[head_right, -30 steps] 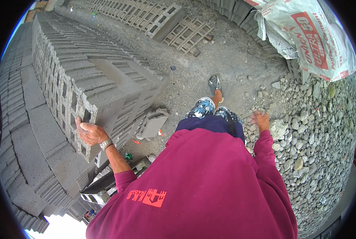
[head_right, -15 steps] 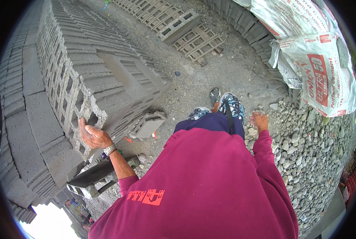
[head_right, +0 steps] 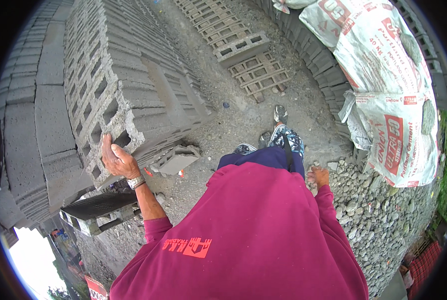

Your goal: The person handles concrete masonry units by picking them up from a stack, turning them over to inspect the holes, and then placing them onto a different part of the pile.

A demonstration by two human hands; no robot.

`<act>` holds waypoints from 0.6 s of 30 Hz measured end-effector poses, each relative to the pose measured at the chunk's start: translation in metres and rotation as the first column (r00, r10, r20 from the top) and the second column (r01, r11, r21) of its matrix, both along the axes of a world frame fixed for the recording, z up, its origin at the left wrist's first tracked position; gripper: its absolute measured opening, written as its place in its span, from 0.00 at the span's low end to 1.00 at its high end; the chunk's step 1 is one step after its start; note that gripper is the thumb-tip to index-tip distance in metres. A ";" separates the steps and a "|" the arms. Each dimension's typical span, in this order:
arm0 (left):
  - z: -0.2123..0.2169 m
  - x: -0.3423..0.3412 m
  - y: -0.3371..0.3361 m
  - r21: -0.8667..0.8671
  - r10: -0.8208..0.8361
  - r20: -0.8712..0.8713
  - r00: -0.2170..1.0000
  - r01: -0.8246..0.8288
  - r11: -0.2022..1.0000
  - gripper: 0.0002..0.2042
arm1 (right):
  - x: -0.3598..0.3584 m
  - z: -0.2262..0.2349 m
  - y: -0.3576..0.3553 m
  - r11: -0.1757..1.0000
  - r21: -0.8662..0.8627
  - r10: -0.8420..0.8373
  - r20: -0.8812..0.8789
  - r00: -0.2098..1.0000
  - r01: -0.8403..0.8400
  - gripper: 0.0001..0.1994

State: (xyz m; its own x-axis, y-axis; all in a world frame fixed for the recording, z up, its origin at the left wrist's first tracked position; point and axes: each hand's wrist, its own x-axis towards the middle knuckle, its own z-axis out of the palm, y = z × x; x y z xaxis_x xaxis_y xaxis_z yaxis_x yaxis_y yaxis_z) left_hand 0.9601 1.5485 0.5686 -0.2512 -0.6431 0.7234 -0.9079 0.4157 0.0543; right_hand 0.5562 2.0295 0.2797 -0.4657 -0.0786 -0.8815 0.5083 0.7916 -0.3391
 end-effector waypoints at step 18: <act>0.009 0.002 0.002 -0.031 0.050 -0.047 0.998 -0.051 0.998 0.18 | -0.056 -0.002 -0.064 0.973 -0.130 0.173 -0.130 0.976 -0.190 0.18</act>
State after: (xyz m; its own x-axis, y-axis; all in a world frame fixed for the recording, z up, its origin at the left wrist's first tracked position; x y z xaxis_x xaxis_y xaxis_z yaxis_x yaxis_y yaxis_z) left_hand 0.9622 1.5508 0.5776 -0.1846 -0.6307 0.7537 -0.9245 0.3716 0.0845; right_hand 0.5000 1.9659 0.2778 -0.5313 -0.2908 -0.7957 0.3109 0.8068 -0.5024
